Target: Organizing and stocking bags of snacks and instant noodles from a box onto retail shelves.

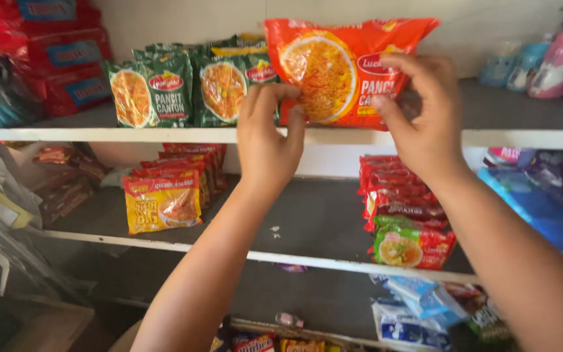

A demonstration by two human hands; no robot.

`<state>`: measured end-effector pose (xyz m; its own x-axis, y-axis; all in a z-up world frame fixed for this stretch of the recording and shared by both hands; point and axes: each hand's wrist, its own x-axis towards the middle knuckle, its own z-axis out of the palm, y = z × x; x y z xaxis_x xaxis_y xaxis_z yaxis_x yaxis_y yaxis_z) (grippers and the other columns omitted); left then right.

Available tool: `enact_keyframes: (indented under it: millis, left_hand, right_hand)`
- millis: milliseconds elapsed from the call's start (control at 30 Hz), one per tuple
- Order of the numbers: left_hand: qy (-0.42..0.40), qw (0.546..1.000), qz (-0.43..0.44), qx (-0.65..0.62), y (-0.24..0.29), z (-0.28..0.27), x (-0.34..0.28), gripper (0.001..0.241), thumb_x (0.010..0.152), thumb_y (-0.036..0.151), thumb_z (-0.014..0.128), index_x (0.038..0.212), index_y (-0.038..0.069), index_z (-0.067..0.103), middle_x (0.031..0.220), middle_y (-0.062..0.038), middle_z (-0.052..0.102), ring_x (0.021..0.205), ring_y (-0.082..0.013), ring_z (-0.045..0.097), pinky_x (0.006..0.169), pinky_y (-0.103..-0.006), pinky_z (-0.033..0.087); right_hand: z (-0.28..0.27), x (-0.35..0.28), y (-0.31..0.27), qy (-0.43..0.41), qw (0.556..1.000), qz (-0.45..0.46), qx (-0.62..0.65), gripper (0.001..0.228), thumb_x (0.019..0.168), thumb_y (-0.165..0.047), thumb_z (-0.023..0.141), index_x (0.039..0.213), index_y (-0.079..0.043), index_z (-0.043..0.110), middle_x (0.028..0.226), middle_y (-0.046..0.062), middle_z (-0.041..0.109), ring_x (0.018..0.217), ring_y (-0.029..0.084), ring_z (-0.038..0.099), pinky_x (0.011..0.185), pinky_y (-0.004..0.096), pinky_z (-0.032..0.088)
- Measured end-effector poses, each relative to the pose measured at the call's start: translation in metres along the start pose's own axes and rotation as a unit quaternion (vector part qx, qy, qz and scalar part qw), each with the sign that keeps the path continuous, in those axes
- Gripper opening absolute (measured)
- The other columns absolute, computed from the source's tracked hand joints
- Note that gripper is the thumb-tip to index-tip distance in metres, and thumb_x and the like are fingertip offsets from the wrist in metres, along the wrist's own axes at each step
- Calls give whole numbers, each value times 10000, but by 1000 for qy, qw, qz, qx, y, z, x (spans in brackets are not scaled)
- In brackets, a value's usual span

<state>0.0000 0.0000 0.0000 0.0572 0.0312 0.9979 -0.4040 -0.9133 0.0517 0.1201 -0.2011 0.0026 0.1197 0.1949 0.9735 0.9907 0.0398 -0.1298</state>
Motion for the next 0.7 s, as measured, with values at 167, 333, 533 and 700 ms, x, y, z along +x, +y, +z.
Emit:
enact_keyframes:
  millis: [167,333,533,700]
  left_hand:
    - [-58,991,-54,107,-17,32,5,268,851,112,726,1114,105,673,1132,-101,646,1114,-356,575,947,-491,449]
    - [-38,973,-23,227,-21,58,8,338,827,214,747,1160,192,692,1245,-76,593,1222,-364,488,1005,-552,376]
    - [-47,967,-39,247,-29,73,2,299,820,249,778,1112,262,712,1207,-15,592,1243,-340,486,1007,-543,356]
    - [7,971,49,234,-38,66,-13,192,818,190,778,988,218,691,1068,-30,609,1071,-296,542,944,-485,400]
  right_hand:
    - [-1,16,47,-83,992,38,-85,475,940,-69,772,1391,-144,642,1270,144,526,1116,263,605,889,353,542]
    - [0,29,68,-157,979,29,-125,471,907,-170,778,1358,-161,641,1294,186,534,1126,369,596,955,442,505]
    - [5,26,83,-163,978,30,-126,520,884,-201,817,1367,-172,627,1323,159,521,1154,352,609,982,420,506]
    - [3,16,72,-61,971,-22,-232,643,913,-340,894,1448,-205,564,1615,205,253,1340,409,463,1145,536,395]
